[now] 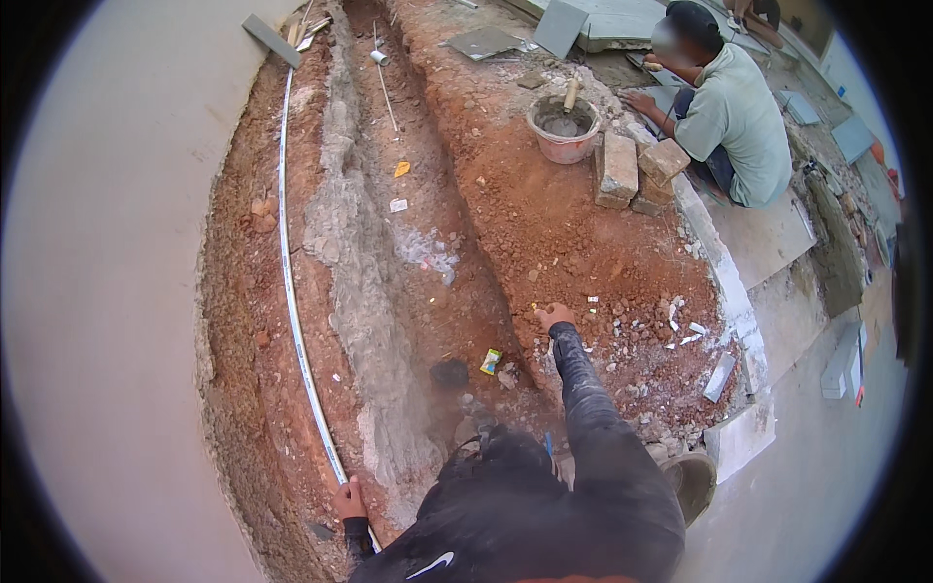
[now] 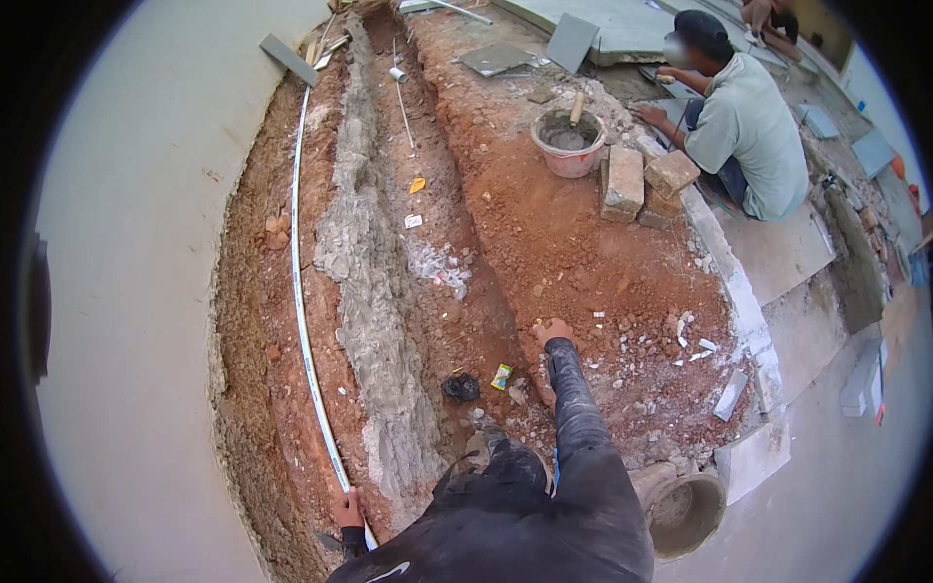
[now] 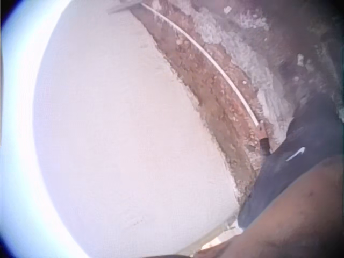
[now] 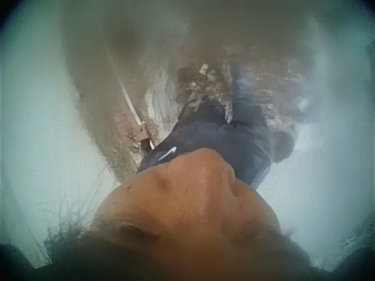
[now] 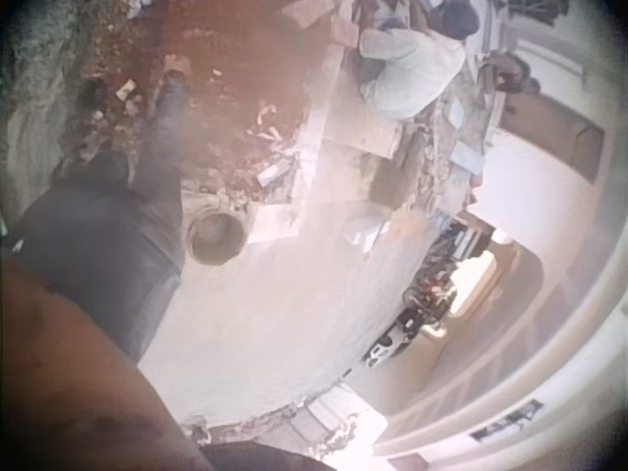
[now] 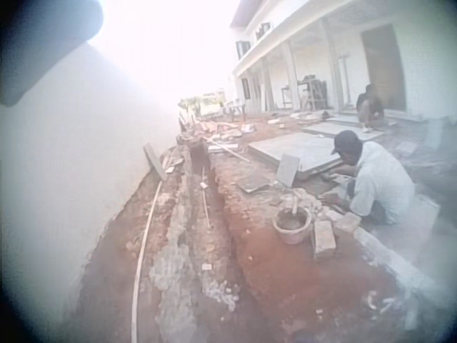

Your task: The person applies cement to the back of a square tile using a trowel. They then place the tile onto a prepared floor area and adjust its position. Another worker is visible nearby, also laying tiles.

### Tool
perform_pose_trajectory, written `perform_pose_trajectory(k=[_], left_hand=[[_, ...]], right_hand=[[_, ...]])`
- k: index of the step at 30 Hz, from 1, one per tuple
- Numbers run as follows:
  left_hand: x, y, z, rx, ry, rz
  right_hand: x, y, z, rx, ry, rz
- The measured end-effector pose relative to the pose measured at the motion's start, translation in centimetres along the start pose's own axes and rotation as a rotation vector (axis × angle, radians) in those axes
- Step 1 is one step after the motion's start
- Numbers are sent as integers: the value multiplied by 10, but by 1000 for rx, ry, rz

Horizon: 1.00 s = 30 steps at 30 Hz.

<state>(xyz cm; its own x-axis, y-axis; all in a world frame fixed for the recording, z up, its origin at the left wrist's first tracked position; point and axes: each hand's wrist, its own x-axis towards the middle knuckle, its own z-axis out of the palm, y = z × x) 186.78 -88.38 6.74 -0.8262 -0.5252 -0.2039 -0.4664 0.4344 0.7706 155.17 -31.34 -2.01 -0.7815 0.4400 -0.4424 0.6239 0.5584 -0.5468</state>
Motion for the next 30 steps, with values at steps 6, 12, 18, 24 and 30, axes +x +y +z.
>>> perform_pose_trajectory(k=[6, 12, 18, 24, 30], left_hand=[[98, 80, 54, 26, -205, 71], [225, 180, 133, 145, -472, 122], [437, 261, 286, 124, -527, 318], [540, 379, 318, 154, -639, 263], [652, 464, 345, 244, -580, 227]], right_hand=[[52, -32, 22, 208, 25, 190], [129, -132, 19, 232, 465, 195], [322, -224, 13, 152, 937, 145], [415, -228, 50, -49, 968, 441], [437, -244, 36, -114, 980, 498]])
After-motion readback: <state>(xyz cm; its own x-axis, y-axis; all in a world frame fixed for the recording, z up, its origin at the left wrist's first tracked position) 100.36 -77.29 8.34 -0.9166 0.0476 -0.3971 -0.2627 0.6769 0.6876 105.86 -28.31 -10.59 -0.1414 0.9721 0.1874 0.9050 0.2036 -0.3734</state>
